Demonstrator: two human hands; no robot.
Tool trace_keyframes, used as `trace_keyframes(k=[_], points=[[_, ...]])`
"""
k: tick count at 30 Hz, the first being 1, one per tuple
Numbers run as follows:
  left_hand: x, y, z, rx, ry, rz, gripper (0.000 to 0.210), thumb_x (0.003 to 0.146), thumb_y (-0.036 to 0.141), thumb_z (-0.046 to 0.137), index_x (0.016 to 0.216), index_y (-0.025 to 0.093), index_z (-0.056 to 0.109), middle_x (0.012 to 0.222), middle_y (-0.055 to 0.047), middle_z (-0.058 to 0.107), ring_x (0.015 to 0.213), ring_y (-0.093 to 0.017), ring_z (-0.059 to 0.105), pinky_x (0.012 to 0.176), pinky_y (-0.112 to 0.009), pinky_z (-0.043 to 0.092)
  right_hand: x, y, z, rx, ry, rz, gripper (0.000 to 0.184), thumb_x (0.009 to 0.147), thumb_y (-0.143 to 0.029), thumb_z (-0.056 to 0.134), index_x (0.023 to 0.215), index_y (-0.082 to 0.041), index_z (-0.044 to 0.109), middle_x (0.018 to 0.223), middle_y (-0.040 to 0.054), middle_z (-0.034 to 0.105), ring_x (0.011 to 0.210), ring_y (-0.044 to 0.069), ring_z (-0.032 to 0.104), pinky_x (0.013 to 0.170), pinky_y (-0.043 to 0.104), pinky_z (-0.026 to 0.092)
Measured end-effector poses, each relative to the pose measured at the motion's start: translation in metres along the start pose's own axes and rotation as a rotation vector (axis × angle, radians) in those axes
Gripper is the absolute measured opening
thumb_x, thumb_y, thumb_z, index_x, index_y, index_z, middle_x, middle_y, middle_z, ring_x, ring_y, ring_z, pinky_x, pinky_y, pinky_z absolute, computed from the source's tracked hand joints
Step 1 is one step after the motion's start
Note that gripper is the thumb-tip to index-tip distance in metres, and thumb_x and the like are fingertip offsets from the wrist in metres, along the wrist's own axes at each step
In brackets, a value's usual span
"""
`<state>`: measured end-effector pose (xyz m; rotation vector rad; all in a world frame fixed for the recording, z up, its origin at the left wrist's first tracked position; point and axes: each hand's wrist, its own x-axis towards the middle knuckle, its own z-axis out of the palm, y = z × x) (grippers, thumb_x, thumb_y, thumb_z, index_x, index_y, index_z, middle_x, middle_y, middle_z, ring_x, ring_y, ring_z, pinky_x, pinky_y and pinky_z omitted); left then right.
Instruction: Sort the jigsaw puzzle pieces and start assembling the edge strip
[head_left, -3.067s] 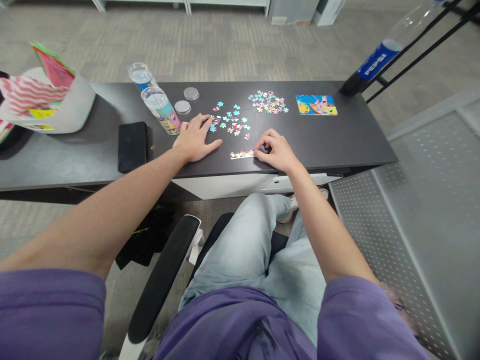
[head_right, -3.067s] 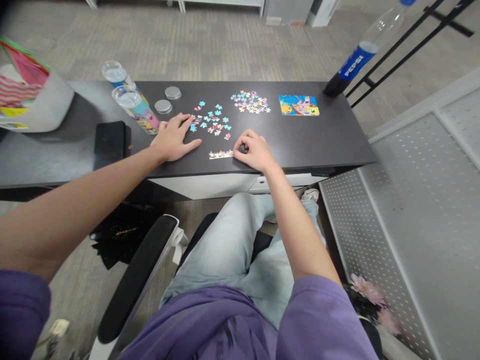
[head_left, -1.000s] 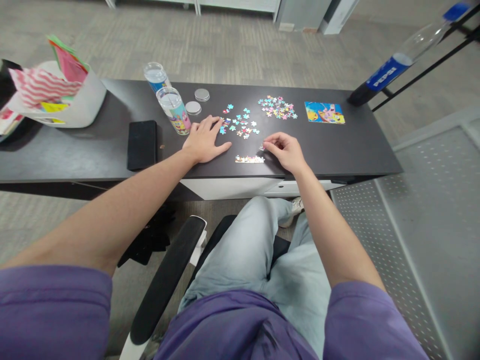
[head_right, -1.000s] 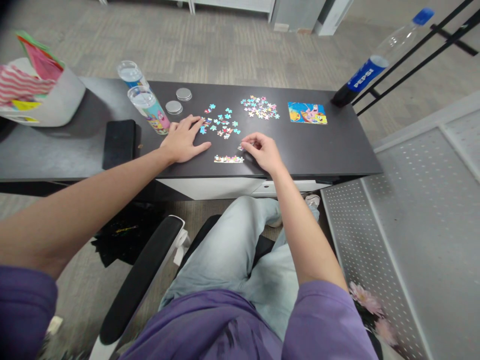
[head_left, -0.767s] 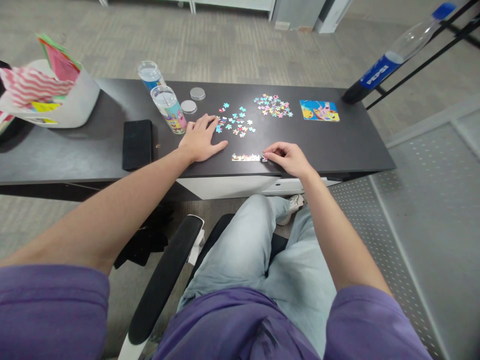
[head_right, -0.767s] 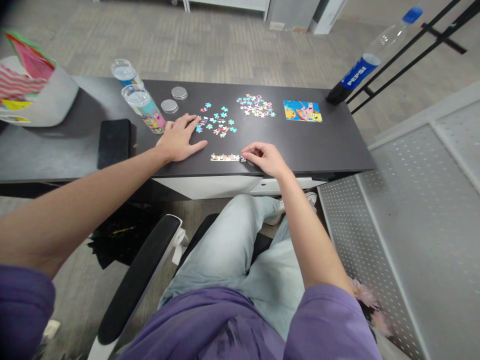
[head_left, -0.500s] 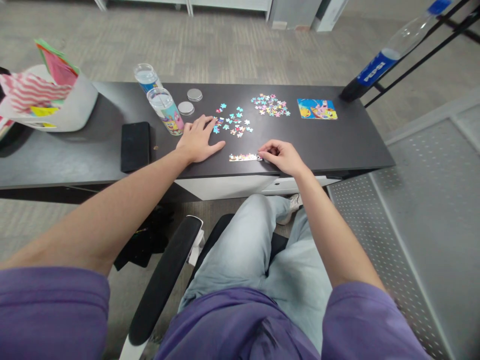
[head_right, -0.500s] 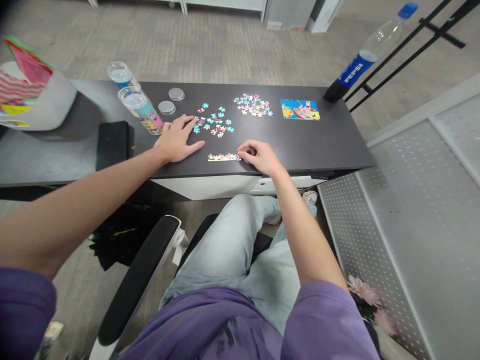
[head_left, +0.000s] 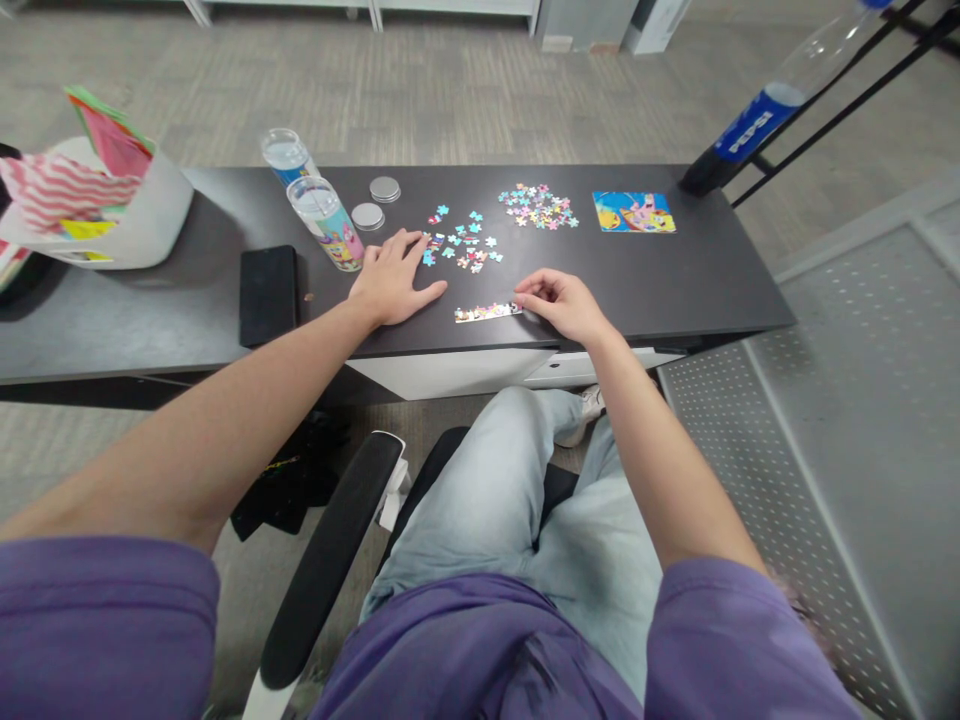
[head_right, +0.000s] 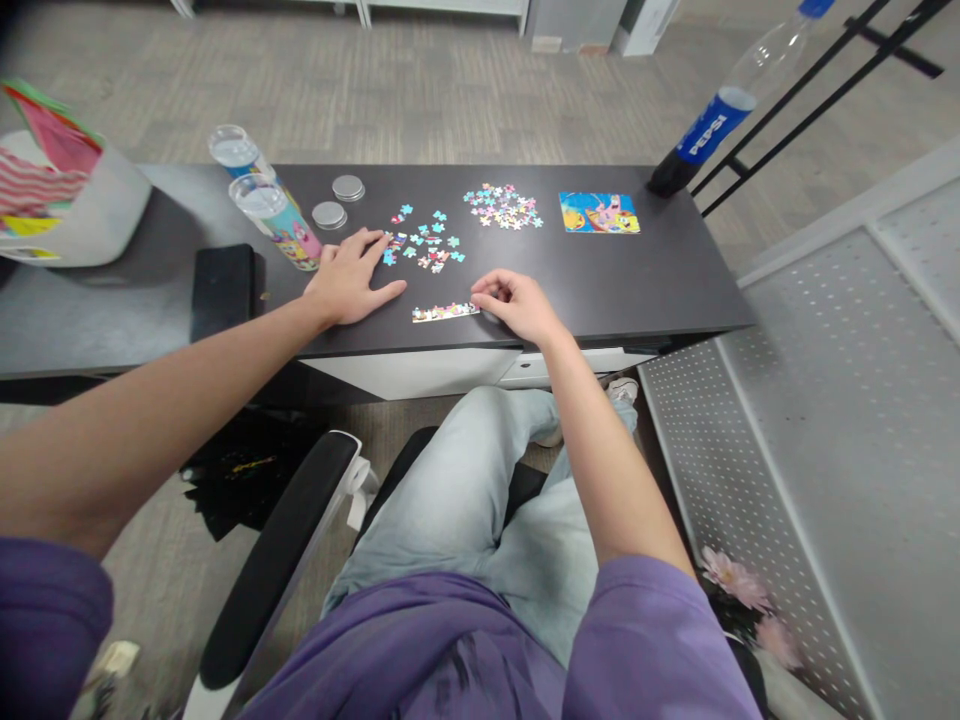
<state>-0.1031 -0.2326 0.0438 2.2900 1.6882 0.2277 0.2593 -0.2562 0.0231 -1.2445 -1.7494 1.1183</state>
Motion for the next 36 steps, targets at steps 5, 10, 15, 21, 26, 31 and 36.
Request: trace_keyframes(k=[5, 10, 15, 21, 26, 31, 36], points=[[-0.0001, -0.0006, 0.0003, -0.013, 0.006, 0.007, 0.11, 0.115, 0.075, 0.058, 0.209, 0.02, 0.042, 0.216, -0.021, 0.036, 0.206, -0.05, 0.024, 0.168, -0.076, 0.025, 0.0017, 0.001, 0.003, -0.076, 0.031, 0.013, 0.043, 0.087, -0.068, 0.108, 0.1, -0.033, 0.088, 0.086, 0.0037, 0.08, 0.078, 0.027, 0.058, 0.074, 0.043, 0.049], [-0.0006, 0.0007, -0.0006, -0.009, 0.001, -0.002, 0.108, 0.116, 0.073, 0.057, 0.21, 0.022, 0.04, 0.217, -0.019, 0.035, 0.207, -0.048, 0.023, 0.169, -0.074, 0.025, 0.0022, -0.0014, 0.0053, -0.111, 0.059, 0.024, 0.028, 0.091, -0.052, 0.106, 0.098, -0.032, 0.088, 0.088, 0.0033, 0.081, 0.079, 0.027, 0.059, 0.076, 0.043, 0.049], [-0.0012, 0.0029, -0.0024, 0.004, -0.01, -0.001, 0.109, 0.116, 0.074, 0.057, 0.21, 0.021, 0.039, 0.217, -0.021, 0.034, 0.207, -0.049, 0.023, 0.168, -0.075, 0.026, 0.0013, -0.0049, 0.0083, -0.152, 0.082, 0.025, 0.017, 0.099, -0.043, 0.101, 0.097, -0.031, 0.089, 0.083, 0.002, 0.076, 0.079, 0.026, 0.059, 0.079, 0.043, 0.049], [-0.0003, 0.0004, -0.0005, -0.023, 0.003, -0.001, 0.111, 0.115, 0.075, 0.058, 0.209, 0.02, 0.042, 0.217, -0.02, 0.035, 0.207, -0.049, 0.024, 0.169, -0.075, 0.024, -0.0013, -0.0027, 0.0063, -0.188, 0.078, -0.025, 0.014, 0.097, -0.041, 0.101, 0.097, -0.031, 0.091, 0.087, 0.0041, 0.073, 0.08, 0.028, 0.058, 0.084, 0.047, 0.053], [-0.0003, 0.0006, -0.0005, -0.027, 0.01, 0.004, 0.111, 0.114, 0.076, 0.058, 0.209, 0.021, 0.042, 0.217, -0.019, 0.036, 0.206, -0.048, 0.025, 0.169, -0.074, 0.024, 0.0002, 0.0017, 0.0037, -0.251, 0.075, -0.072, 0.022, 0.099, -0.049, 0.105, 0.095, -0.032, 0.092, 0.103, 0.0087, 0.078, 0.083, 0.029, 0.06, 0.089, 0.051, 0.058], [-0.0001, 0.0015, -0.0009, 0.0, -0.008, -0.005, 0.111, 0.115, 0.077, 0.056, 0.211, 0.021, 0.039, 0.217, -0.019, 0.034, 0.207, -0.046, 0.024, 0.169, -0.073, 0.023, 0.0017, 0.0027, 0.0052, -0.27, 0.082, -0.071, 0.02, 0.101, -0.047, 0.105, 0.096, -0.031, 0.093, 0.101, 0.0073, 0.078, 0.082, 0.027, 0.059, 0.088, 0.048, 0.056], [0.0005, 0.0005, -0.0001, -0.012, -0.002, 0.004, 0.109, 0.116, 0.075, 0.058, 0.21, 0.024, 0.04, 0.217, -0.019, 0.035, 0.207, -0.048, 0.024, 0.169, -0.074, 0.025, 0.0006, -0.0004, 0.0077, -0.289, 0.093, -0.054, 0.015, 0.102, -0.041, 0.104, 0.096, -0.031, 0.094, 0.101, 0.0065, 0.08, 0.082, 0.027, 0.059, 0.087, 0.046, 0.055]])
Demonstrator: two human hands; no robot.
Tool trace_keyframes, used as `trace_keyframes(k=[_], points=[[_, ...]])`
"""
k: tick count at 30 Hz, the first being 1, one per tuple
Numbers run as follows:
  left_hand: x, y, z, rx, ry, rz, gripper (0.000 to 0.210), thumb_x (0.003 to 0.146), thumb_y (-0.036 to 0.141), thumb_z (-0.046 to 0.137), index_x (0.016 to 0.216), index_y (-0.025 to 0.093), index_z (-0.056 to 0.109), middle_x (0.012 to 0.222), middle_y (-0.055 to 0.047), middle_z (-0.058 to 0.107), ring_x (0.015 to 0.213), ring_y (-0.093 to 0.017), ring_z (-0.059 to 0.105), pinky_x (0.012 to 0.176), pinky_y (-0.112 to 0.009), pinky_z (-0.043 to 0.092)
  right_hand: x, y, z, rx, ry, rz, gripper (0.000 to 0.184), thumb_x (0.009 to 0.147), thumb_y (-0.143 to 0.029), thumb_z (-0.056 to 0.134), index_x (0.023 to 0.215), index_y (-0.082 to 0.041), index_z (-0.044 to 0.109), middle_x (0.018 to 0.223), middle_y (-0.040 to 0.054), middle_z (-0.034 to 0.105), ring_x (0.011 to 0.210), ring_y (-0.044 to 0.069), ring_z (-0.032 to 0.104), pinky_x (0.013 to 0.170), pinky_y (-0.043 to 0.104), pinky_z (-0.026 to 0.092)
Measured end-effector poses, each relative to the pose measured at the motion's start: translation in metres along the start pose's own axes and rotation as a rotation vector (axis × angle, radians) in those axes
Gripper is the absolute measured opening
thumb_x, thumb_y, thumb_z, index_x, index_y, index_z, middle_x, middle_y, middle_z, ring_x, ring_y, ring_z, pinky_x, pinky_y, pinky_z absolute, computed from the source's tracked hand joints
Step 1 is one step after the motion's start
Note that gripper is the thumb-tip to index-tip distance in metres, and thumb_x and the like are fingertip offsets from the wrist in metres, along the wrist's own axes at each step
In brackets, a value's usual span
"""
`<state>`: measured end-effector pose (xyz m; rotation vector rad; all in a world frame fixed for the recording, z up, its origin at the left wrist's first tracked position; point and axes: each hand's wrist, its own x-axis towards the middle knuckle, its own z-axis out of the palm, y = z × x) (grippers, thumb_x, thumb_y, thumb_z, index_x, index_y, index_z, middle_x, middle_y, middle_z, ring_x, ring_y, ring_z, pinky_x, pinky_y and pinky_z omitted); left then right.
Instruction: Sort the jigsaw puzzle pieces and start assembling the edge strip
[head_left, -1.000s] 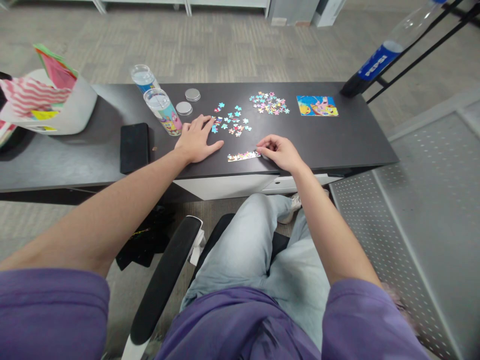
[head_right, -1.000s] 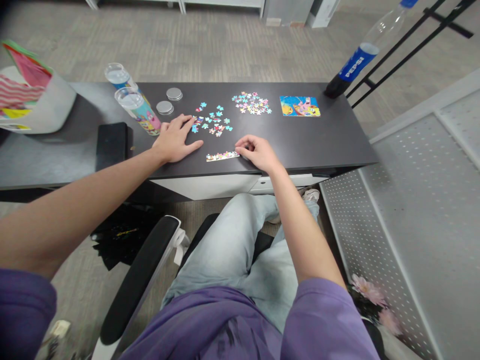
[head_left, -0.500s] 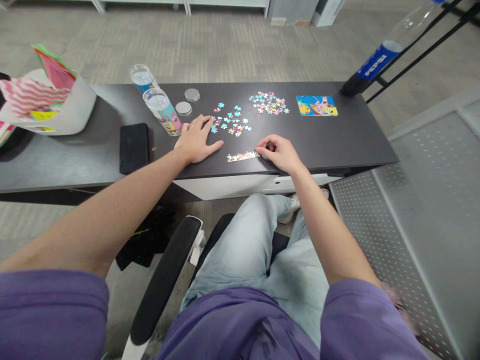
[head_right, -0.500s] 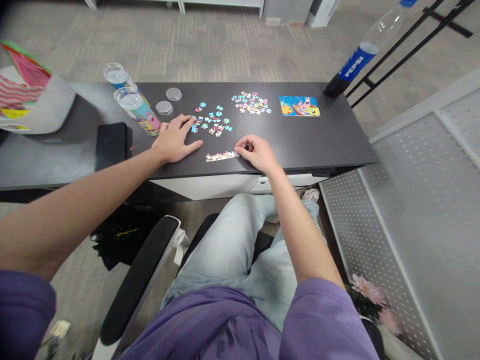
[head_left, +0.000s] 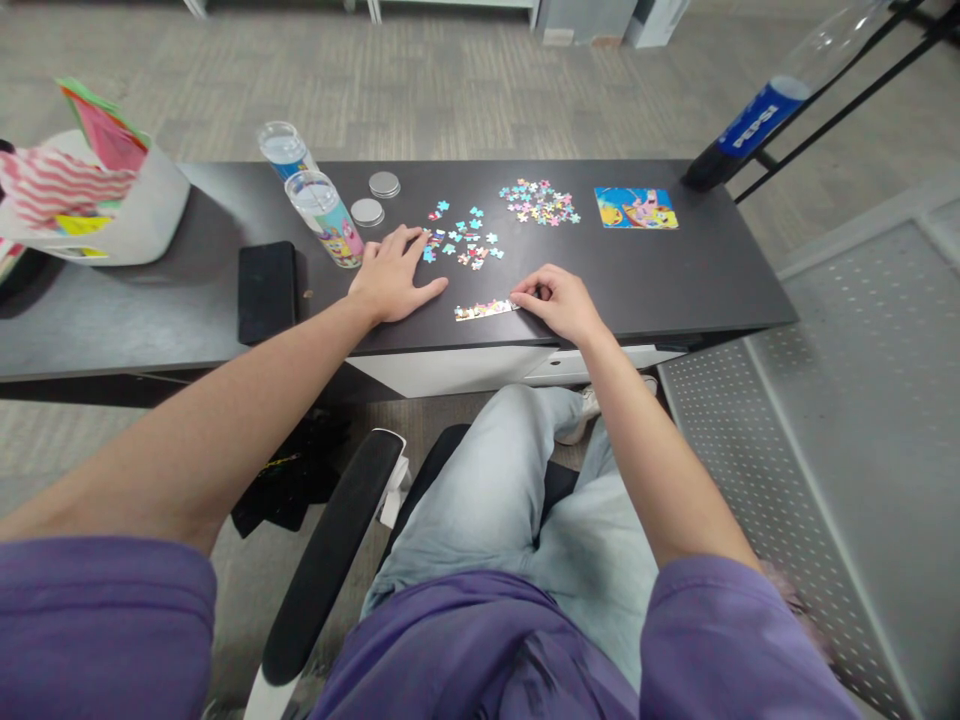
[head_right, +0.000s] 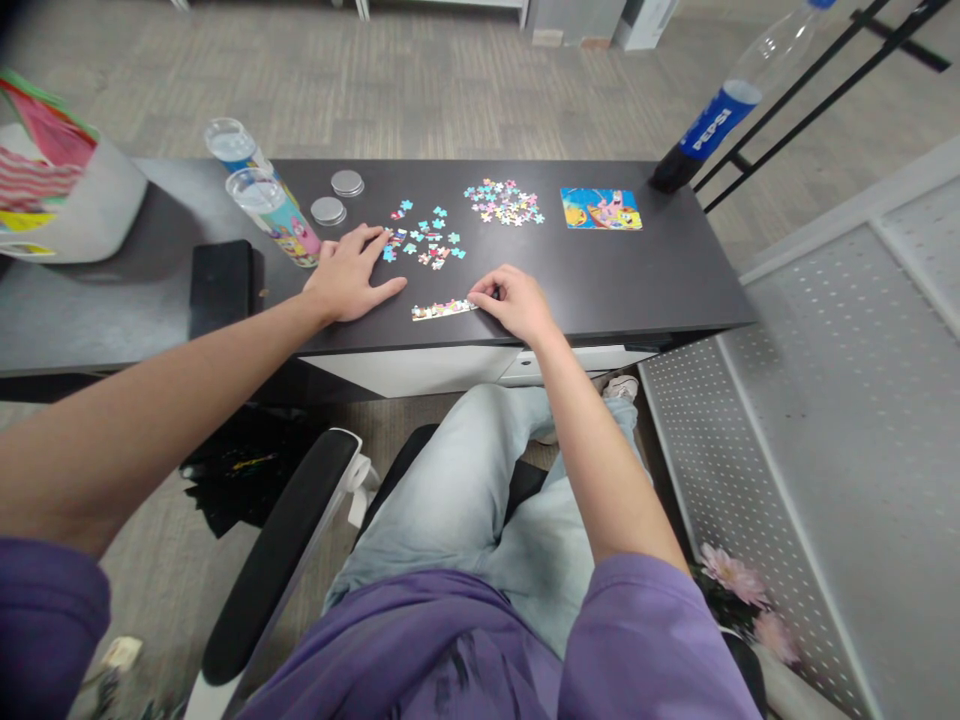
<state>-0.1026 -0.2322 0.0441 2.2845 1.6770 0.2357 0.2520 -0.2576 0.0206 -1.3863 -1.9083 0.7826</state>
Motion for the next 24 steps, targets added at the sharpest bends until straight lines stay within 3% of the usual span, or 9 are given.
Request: trace_keyframes(k=[4, 10, 17, 24], points=[[0.0, -0.0006, 0.0007, -0.013, 0.003, 0.002, 0.111, 0.115, 0.076, 0.058, 0.21, 0.021, 0.04, 0.217, -0.02, 0.034, 0.207, -0.048, 0.024, 0.169, -0.075, 0.023, -0.0003, -0.003, 0.0015, -0.007, 0.006, -0.008, 0.009, 0.101, -0.032, 0.101, 0.095, -0.03, 0.094, 0.101, 0.0063, 0.08, 0.081, 0.026, 0.059, 0.086, 0.046, 0.053], [0.0006, -0.002, 0.0016, -0.019, 0.012, 0.01, 0.11, 0.115, 0.076, 0.059, 0.21, 0.025, 0.04, 0.217, -0.017, 0.036, 0.206, -0.048, 0.026, 0.169, -0.075, 0.024, 0.0, -0.0057, 0.0014, -0.042, 0.001, 0.003, 0.012, 0.098, -0.031, 0.102, 0.093, -0.031, 0.091, 0.1, 0.0064, 0.08, 0.085, 0.028, 0.063, 0.086, 0.046, 0.054], [-0.0001, -0.0006, 0.0002, 0.017, -0.009, -0.009, 0.111, 0.116, 0.076, 0.057, 0.21, 0.02, 0.038, 0.217, -0.021, 0.033, 0.207, -0.047, 0.023, 0.169, -0.072, 0.025, -0.0018, -0.0048, -0.001, -0.03, -0.014, -0.01, 0.013, 0.096, -0.032, 0.102, 0.092, -0.031, 0.089, 0.099, 0.007, 0.078, 0.085, 0.03, 0.065, 0.085, 0.048, 0.054], [-0.0002, -0.0015, 0.001, 0.016, -0.001, -0.01, 0.11, 0.116, 0.077, 0.056, 0.21, 0.022, 0.04, 0.217, -0.019, 0.034, 0.207, -0.045, 0.024, 0.169, -0.071, 0.026, -0.0022, -0.0012, -0.0017, -0.004, -0.028, -0.032, 0.02, 0.095, -0.046, 0.106, 0.093, -0.032, 0.091, 0.101, 0.0084, 0.079, 0.085, 0.032, 0.065, 0.087, 0.051, 0.056]])
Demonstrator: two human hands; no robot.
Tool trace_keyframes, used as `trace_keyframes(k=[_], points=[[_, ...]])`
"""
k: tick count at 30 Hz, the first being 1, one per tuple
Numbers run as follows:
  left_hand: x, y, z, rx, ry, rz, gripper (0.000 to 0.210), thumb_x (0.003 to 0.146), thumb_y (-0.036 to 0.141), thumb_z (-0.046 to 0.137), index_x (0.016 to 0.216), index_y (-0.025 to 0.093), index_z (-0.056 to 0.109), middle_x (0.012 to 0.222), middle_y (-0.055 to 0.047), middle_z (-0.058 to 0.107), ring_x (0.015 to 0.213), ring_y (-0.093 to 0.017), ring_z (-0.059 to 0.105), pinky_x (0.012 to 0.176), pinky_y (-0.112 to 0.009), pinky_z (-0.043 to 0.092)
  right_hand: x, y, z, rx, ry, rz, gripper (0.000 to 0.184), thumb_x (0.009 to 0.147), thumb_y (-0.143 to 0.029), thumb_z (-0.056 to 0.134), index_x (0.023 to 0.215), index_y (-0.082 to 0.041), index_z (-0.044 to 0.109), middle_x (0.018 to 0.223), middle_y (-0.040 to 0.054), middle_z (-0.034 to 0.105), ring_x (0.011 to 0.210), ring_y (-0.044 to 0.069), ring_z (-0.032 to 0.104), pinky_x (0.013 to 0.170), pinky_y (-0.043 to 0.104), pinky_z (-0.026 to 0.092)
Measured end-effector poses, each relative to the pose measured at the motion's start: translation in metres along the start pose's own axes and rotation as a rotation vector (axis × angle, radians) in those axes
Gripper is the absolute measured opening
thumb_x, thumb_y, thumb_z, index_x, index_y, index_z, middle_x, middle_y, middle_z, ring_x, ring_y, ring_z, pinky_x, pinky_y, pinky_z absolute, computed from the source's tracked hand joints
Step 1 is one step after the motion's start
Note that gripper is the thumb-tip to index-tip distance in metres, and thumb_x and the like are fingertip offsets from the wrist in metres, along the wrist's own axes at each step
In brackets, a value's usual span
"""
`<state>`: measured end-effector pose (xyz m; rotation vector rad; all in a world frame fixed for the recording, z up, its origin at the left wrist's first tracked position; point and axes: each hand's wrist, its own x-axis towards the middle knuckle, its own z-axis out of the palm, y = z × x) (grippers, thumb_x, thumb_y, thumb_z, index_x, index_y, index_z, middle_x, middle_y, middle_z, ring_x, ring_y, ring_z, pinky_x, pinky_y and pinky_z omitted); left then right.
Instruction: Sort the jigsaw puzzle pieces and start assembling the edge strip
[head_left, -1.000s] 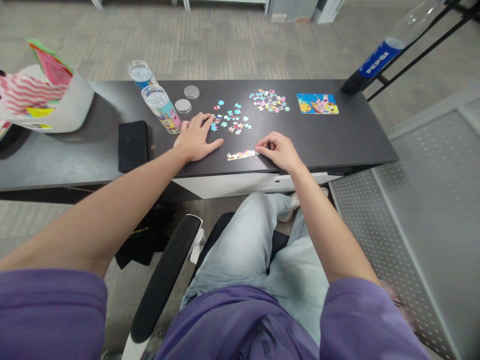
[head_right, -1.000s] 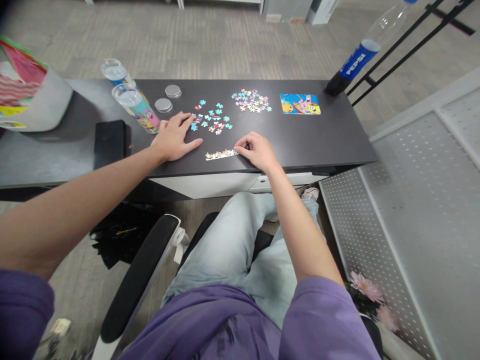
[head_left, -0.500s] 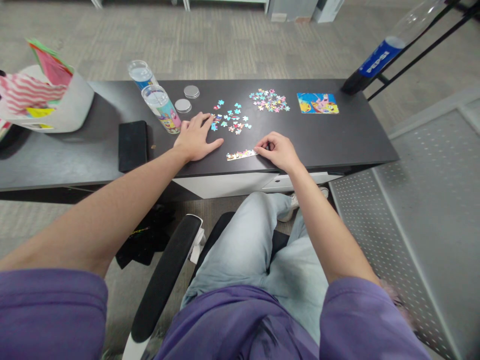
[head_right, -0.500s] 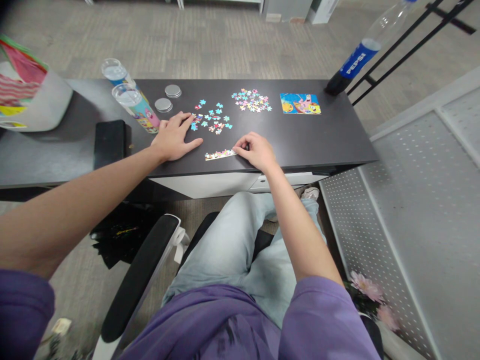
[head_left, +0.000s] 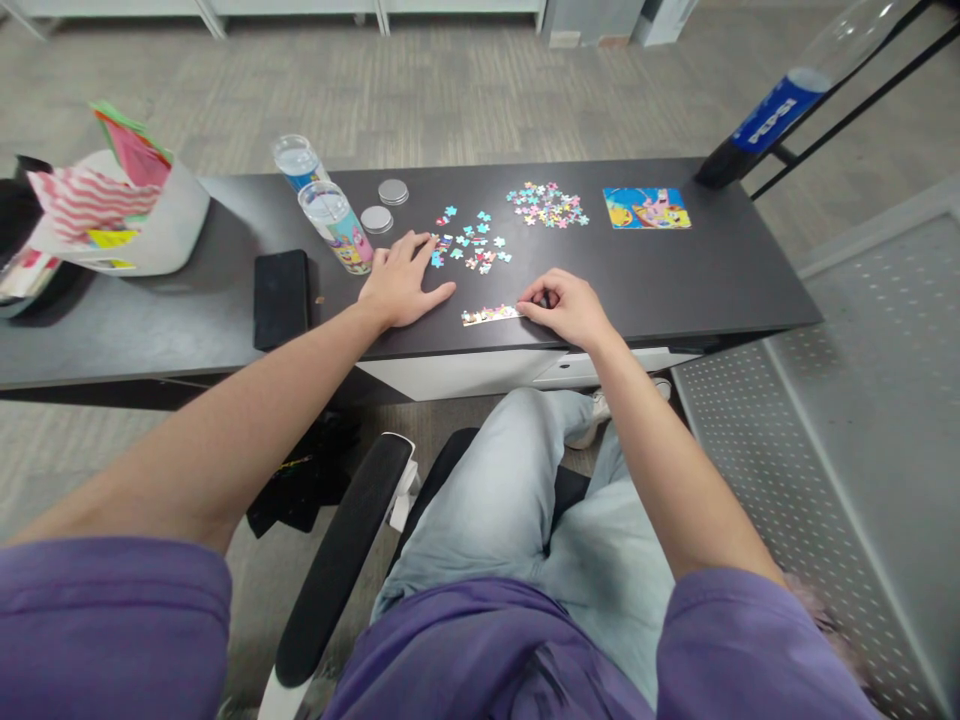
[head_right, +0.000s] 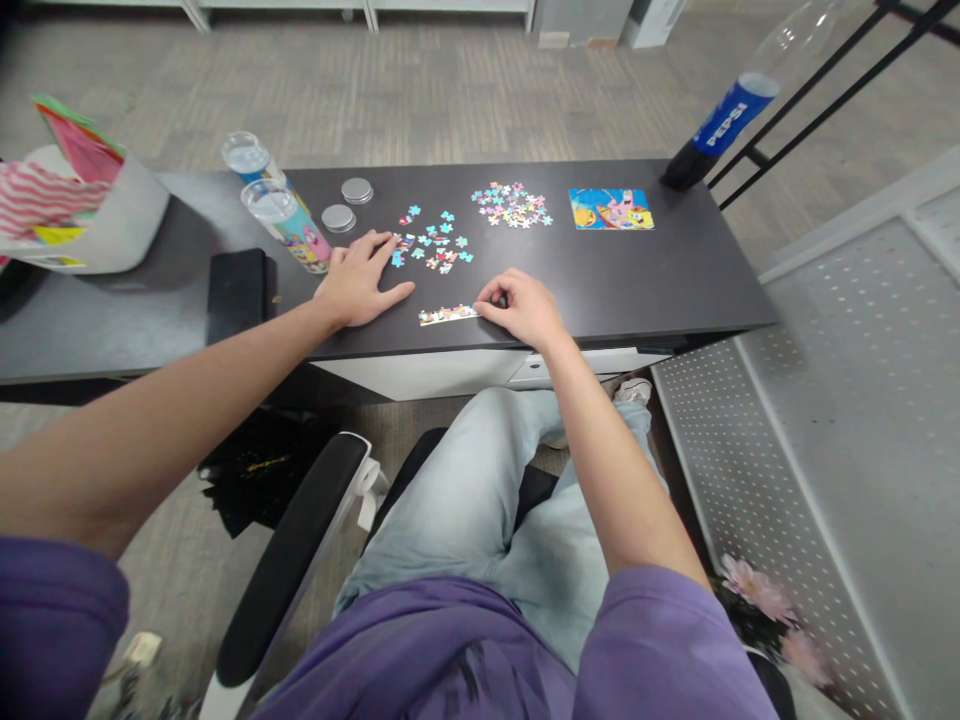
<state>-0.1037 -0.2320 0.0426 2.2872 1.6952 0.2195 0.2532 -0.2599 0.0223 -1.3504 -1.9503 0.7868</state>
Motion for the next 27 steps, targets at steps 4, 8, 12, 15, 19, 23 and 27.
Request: trace_keyframes(k=[4, 8, 12, 15, 19, 23, 27], points=[[0.0, -0.002, 0.001, -0.02, 0.013, 0.008, 0.11, 0.115, 0.079, 0.058, 0.21, 0.025, 0.042, 0.217, -0.017, 0.036, 0.207, -0.046, 0.025, 0.169, -0.072, 0.026, -0.001, -0.003, -0.002, -0.019, -0.018, 0.013, 0.023, 0.097, -0.043, 0.109, 0.089, -0.032, 0.089, 0.098, 0.0094, 0.078, 0.087, 0.034, 0.068, 0.088, 0.052, 0.058], [0.0, -0.002, 0.001, -0.011, 0.009, 0.007, 0.111, 0.115, 0.077, 0.058, 0.21, 0.021, 0.042, 0.217, -0.019, 0.035, 0.207, -0.046, 0.025, 0.169, -0.072, 0.026, -0.002, -0.006, -0.002, -0.032, -0.02, 0.018, 0.02, 0.101, -0.034, 0.106, 0.089, -0.032, 0.089, 0.1, 0.0099, 0.079, 0.089, 0.034, 0.071, 0.087, 0.052, 0.058], [0.0, 0.002, -0.001, 0.016, -0.001, 0.005, 0.111, 0.116, 0.075, 0.055, 0.209, 0.016, 0.041, 0.217, -0.021, 0.035, 0.207, -0.046, 0.025, 0.168, -0.072, 0.027, -0.002, -0.002, -0.002, -0.045, -0.023, 0.004, 0.017, 0.103, -0.037, 0.101, 0.092, -0.033, 0.089, 0.1, 0.0094, 0.08, 0.088, 0.034, 0.07, 0.087, 0.053, 0.059], [-0.001, 0.005, -0.002, 0.029, -0.004, 0.006, 0.113, 0.116, 0.074, 0.053, 0.208, 0.01, 0.041, 0.216, -0.024, 0.034, 0.207, -0.047, 0.025, 0.168, -0.072, 0.026, 0.0, 0.002, -0.001, -0.052, -0.011, -0.014, 0.015, 0.103, -0.038, 0.097, 0.093, -0.033, 0.088, 0.099, 0.0095, 0.079, 0.088, 0.034, 0.07, 0.089, 0.052, 0.059], [-0.001, 0.005, -0.002, 0.031, -0.005, -0.005, 0.11, 0.117, 0.072, 0.054, 0.209, 0.012, 0.041, 0.217, -0.023, 0.034, 0.207, -0.047, 0.024, 0.168, -0.071, 0.027, 0.002, 0.006, 0.001, -0.055, 0.019, -0.008, 0.015, 0.102, -0.038, 0.096, 0.093, -0.032, 0.086, 0.098, 0.0081, 0.077, 0.087, 0.033, 0.068, 0.09, 0.051, 0.059], [-0.001, 0.004, -0.002, 0.031, -0.004, -0.005, 0.108, 0.118, 0.071, 0.057, 0.209, 0.016, 0.041, 0.216, -0.022, 0.034, 0.207, -0.047, 0.025, 0.169, -0.071, 0.028, 0.003, 0.004, 0.002, -0.043, 0.043, 0.002, 0.014, 0.104, -0.036, 0.094, 0.095, -0.031, 0.086, 0.097, 0.0063, 0.076, 0.085, 0.03, 0.064, 0.089, 0.048, 0.058], [-0.001, 0.005, -0.002, 0.039, -0.002, -0.006, 0.106, 0.119, 0.069, 0.057, 0.209, 0.016, 0.04, 0.216, -0.022, 0.035, 0.207, -0.046, 0.027, 0.168, -0.07, 0.029, 0.008, 0.002, 0.002, -0.049, 0.114, 0.059, 0.016, 0.108, -0.028, 0.088, 0.093, -0.029, 0.082, 0.099, 0.0057, 0.078, 0.088, 0.028, 0.065, 0.094, 0.046, 0.059]])
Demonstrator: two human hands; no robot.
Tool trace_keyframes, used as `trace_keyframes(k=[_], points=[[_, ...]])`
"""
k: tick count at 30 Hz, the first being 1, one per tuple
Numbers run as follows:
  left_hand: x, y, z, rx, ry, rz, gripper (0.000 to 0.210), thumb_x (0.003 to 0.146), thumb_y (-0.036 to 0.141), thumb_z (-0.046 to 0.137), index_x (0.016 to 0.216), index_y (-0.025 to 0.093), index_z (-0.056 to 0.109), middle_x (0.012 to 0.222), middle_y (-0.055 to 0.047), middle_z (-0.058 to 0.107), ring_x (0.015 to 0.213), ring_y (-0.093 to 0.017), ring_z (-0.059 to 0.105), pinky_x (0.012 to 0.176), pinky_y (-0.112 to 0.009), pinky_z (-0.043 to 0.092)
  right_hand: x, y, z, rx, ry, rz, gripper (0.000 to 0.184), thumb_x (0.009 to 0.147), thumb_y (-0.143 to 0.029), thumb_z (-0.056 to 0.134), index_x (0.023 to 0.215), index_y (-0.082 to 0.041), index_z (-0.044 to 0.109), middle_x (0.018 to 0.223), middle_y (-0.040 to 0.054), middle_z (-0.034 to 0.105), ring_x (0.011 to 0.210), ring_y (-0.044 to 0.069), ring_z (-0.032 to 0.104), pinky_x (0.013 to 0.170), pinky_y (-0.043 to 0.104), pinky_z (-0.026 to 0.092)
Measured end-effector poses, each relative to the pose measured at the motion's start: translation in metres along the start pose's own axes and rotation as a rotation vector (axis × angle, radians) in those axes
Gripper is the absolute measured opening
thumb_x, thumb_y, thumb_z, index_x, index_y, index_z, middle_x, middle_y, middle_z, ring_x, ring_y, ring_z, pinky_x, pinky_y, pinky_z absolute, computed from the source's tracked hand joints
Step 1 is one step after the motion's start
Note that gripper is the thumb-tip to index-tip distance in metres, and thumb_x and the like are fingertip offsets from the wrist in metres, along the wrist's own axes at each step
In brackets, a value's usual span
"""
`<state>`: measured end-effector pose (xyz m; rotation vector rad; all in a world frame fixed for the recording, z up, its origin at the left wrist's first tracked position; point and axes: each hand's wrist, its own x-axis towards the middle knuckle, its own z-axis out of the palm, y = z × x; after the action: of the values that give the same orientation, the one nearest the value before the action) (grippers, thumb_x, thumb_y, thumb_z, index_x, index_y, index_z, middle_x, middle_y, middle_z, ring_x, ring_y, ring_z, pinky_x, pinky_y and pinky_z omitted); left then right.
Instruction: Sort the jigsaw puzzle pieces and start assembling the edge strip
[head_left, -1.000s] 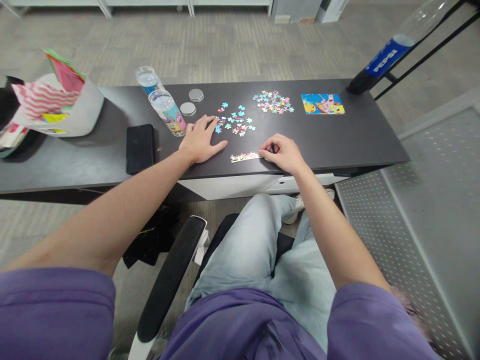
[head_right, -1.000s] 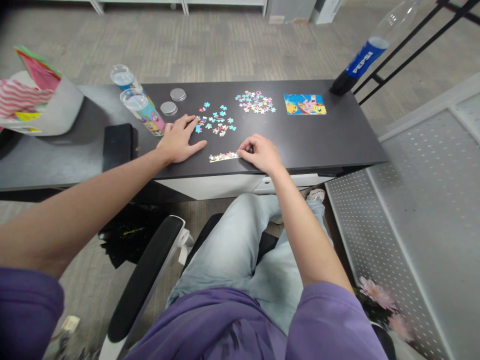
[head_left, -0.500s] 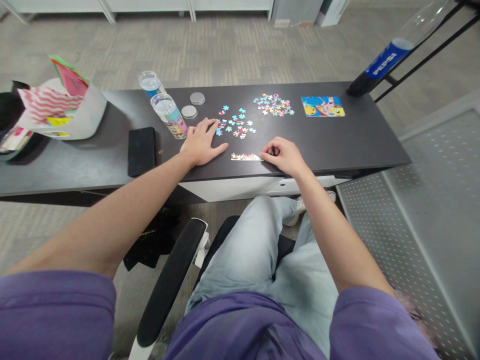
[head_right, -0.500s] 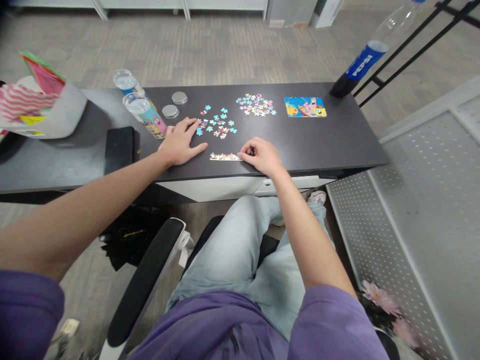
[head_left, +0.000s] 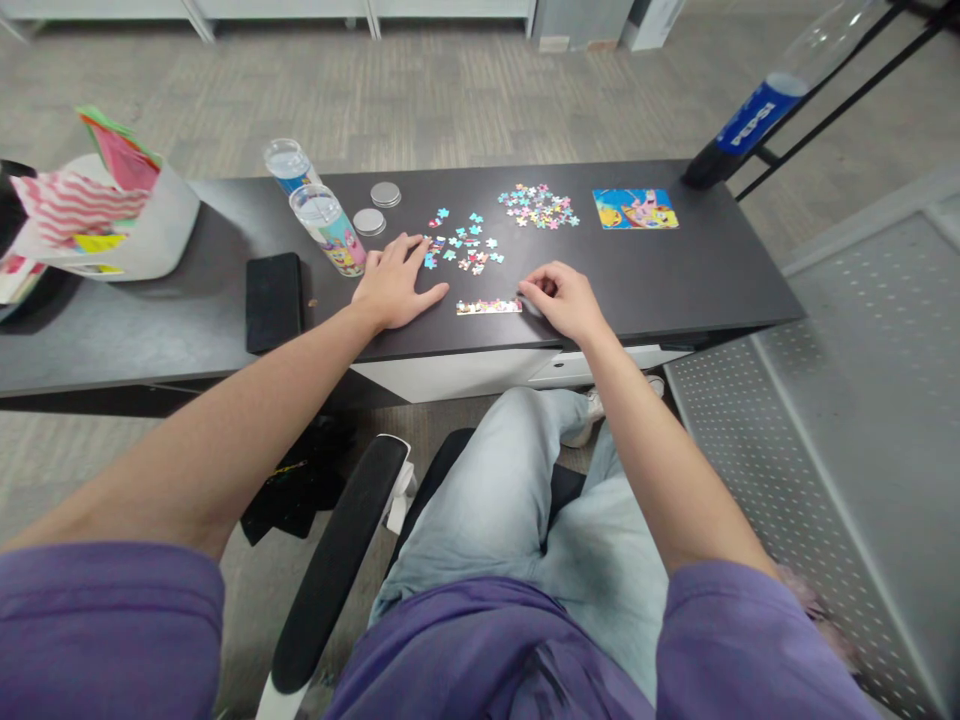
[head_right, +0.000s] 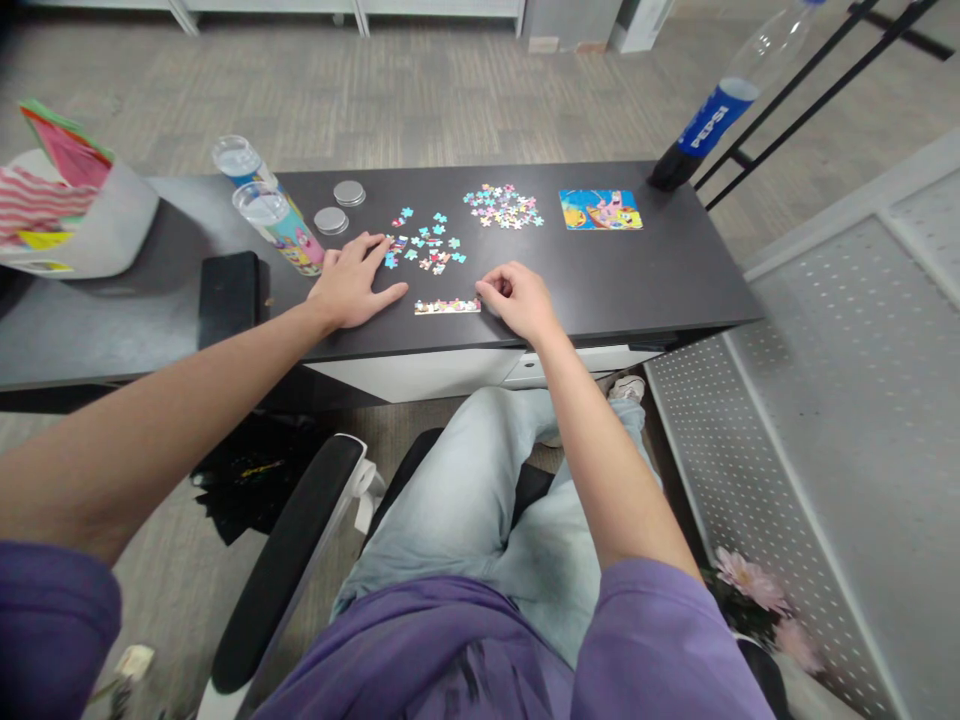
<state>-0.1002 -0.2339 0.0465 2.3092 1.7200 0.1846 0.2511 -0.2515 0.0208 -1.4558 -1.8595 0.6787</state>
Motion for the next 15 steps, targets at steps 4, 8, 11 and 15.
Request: trace_keyframes(k=[4, 8, 11, 15], points=[[-0.001, 0.003, -0.001, 0.006, 0.001, -0.01, 0.105, 0.119, 0.068, 0.057, 0.209, 0.016, 0.041, 0.216, -0.022, 0.036, 0.207, -0.046, 0.027, 0.168, -0.069, 0.029, 0.017, 0.0, 0.002, -0.023, 0.035, 0.037, 0.023, 0.106, -0.019, 0.086, 0.089, -0.029, 0.076, 0.099, 0.0057, 0.077, 0.09, 0.029, 0.067, 0.098, 0.046, 0.059], [-0.004, 0.007, -0.003, 0.029, -0.001, -0.013, 0.107, 0.12, 0.067, 0.053, 0.21, 0.012, 0.038, 0.216, -0.024, 0.035, 0.206, -0.045, 0.028, 0.167, -0.068, 0.031, 0.031, 0.001, 0.005, -0.072, 0.072, 0.045, 0.026, 0.106, -0.019, 0.084, 0.087, -0.03, 0.07, 0.098, 0.0063, 0.077, 0.091, 0.03, 0.068, 0.098, 0.047, 0.059], [-0.006, 0.008, -0.004, 0.044, 0.009, -0.025, 0.111, 0.12, 0.066, 0.053, 0.213, 0.011, 0.026, 0.217, -0.024, 0.033, 0.206, -0.044, 0.03, 0.166, -0.066, 0.032, 0.033, 0.002, 0.006, -0.11, 0.09, 0.039, 0.024, 0.106, -0.024, 0.084, 0.087, -0.03, 0.069, 0.1, 0.0076, 0.08, 0.093, 0.032, 0.071, 0.097, 0.048, 0.059], [-0.004, 0.006, -0.003, 0.046, 0.007, -0.018, 0.112, 0.12, 0.067, 0.053, 0.213, 0.011, 0.026, 0.218, -0.022, 0.031, 0.206, -0.041, 0.031, 0.167, -0.063, 0.033, 0.029, 0.0, 0.004, -0.131, 0.06, 0.053, 0.024, 0.109, -0.026, 0.082, 0.089, -0.03, 0.07, 0.102, 0.0088, 0.083, 0.095, 0.033, 0.073, 0.096, 0.047, 0.057]])
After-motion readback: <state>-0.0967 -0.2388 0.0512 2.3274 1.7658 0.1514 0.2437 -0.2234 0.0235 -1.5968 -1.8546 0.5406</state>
